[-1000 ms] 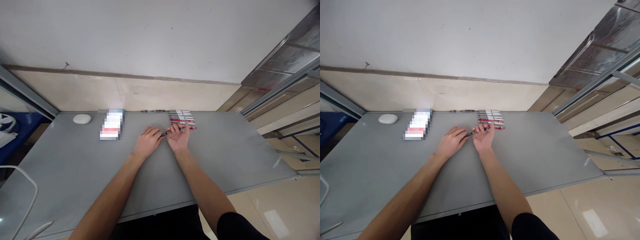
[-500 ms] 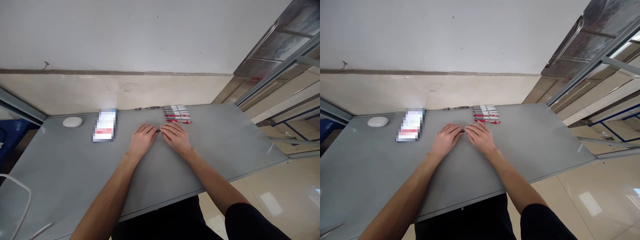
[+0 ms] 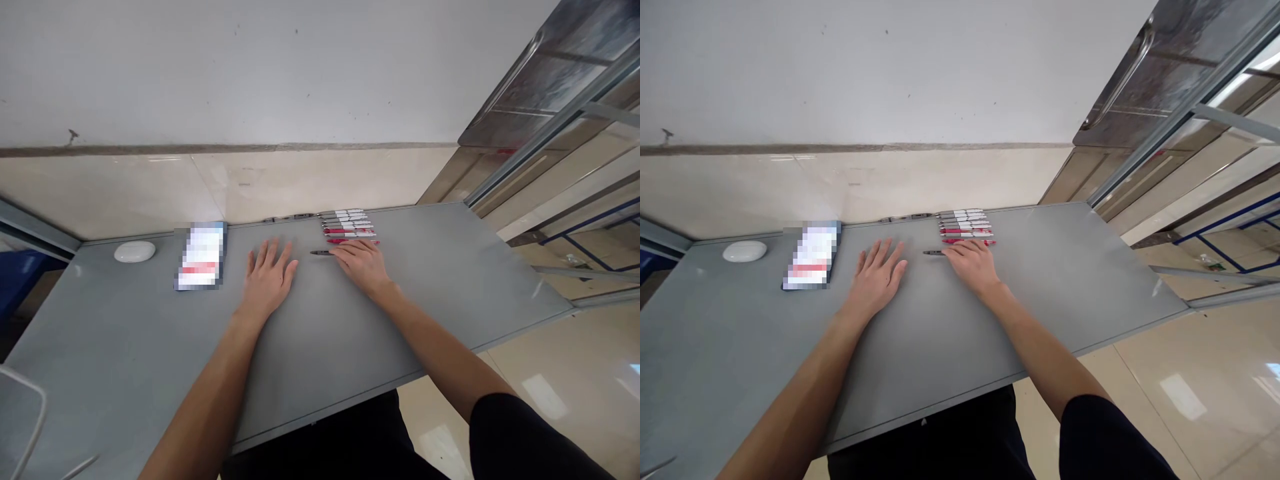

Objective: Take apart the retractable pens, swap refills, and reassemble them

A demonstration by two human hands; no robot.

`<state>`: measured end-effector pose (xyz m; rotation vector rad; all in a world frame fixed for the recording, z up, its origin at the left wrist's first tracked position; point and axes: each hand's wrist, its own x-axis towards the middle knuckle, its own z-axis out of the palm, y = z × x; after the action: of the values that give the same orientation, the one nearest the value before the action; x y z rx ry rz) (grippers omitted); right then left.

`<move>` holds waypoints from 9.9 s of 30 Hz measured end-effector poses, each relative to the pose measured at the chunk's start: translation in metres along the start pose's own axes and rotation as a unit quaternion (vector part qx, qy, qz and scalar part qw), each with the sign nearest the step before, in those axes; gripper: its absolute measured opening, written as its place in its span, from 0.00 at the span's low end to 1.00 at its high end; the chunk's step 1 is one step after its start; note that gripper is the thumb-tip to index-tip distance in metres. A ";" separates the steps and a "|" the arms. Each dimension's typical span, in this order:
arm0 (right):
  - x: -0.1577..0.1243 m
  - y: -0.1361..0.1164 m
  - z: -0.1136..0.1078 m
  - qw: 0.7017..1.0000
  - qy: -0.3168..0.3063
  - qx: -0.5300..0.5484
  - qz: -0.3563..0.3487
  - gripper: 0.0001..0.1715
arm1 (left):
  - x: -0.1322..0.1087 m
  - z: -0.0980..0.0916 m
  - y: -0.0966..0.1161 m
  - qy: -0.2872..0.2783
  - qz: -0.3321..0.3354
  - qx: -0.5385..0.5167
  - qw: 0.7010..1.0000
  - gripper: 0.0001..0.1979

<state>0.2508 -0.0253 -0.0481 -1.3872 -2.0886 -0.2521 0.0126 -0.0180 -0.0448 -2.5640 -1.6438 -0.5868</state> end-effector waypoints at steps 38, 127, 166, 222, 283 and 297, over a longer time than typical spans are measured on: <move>0.001 0.041 -0.001 0.991 -0.010 -0.133 0.014 0.16 | -0.001 0.006 0.000 -0.052 0.001 0.063 0.997 0.25; 0.012 -0.051 0.008 0.990 -0.112 0.089 -0.015 0.22 | 0.052 -0.040 -0.002 -0.022 -0.109 -0.308 0.945 0.11; 0.041 -0.057 0.022 0.590 0.129 0.702 0.376 0.11 | 0.016 -0.022 0.015 -0.213 -0.085 -0.615 0.755 0.16; 0.037 -0.055 0.024 0.593 0.098 0.706 0.374 0.14 | 0.011 -0.016 0.017 -0.218 -0.087 -0.626 0.744 0.20; 0.036 -0.054 0.021 0.602 0.092 0.704 0.365 0.13 | 0.007 -0.013 0.024 -0.165 -0.122 -0.637 0.743 0.16; 0.037 -0.054 0.021 0.602 0.105 0.695 0.379 0.13 | 0.010 -0.013 0.026 -0.118 -0.177 -0.633 0.744 0.19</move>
<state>0.1853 -0.0099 -0.0340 -0.8830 -0.6997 1.2454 0.0356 -0.0240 -0.0249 -3.0991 -2.3597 -2.1308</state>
